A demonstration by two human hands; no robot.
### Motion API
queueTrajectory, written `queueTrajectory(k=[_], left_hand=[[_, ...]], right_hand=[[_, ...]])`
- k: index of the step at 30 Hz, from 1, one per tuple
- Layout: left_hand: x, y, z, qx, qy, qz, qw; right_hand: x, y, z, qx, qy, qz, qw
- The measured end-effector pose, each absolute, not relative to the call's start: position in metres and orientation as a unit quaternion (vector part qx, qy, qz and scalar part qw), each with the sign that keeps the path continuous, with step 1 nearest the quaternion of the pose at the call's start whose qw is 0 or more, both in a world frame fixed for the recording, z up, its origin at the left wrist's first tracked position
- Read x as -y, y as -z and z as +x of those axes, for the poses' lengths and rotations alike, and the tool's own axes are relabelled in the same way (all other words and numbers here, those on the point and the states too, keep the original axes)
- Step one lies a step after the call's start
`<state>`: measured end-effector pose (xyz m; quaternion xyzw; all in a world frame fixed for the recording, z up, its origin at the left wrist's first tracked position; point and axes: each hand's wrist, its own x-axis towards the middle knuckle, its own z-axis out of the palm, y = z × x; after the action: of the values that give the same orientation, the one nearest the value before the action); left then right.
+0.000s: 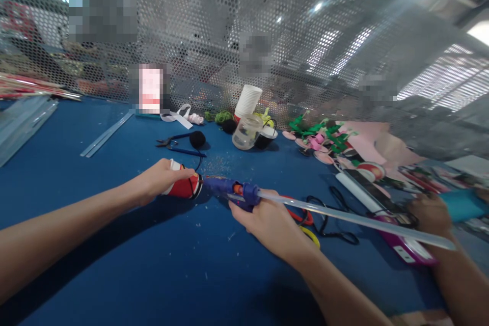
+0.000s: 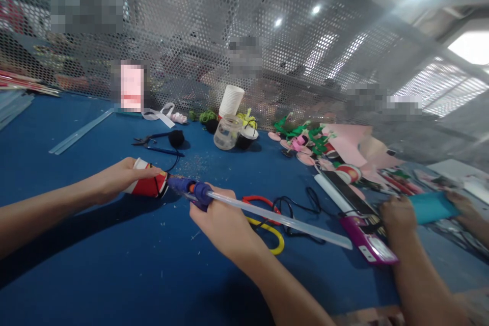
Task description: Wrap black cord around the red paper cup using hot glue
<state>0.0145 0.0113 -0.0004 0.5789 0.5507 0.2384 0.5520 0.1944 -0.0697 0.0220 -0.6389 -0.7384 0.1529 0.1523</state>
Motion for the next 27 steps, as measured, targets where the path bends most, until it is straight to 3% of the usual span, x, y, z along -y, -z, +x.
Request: queueTrajectory(k=[27], left_hand=[[-0.0087, -0.0003, 0.0154, -0.556, -0.244, 0.582, 0.542]], right_hand=[[0.0680, -0.0189, 0.1948, 0.774, -0.097, -0.613, 0.125]])
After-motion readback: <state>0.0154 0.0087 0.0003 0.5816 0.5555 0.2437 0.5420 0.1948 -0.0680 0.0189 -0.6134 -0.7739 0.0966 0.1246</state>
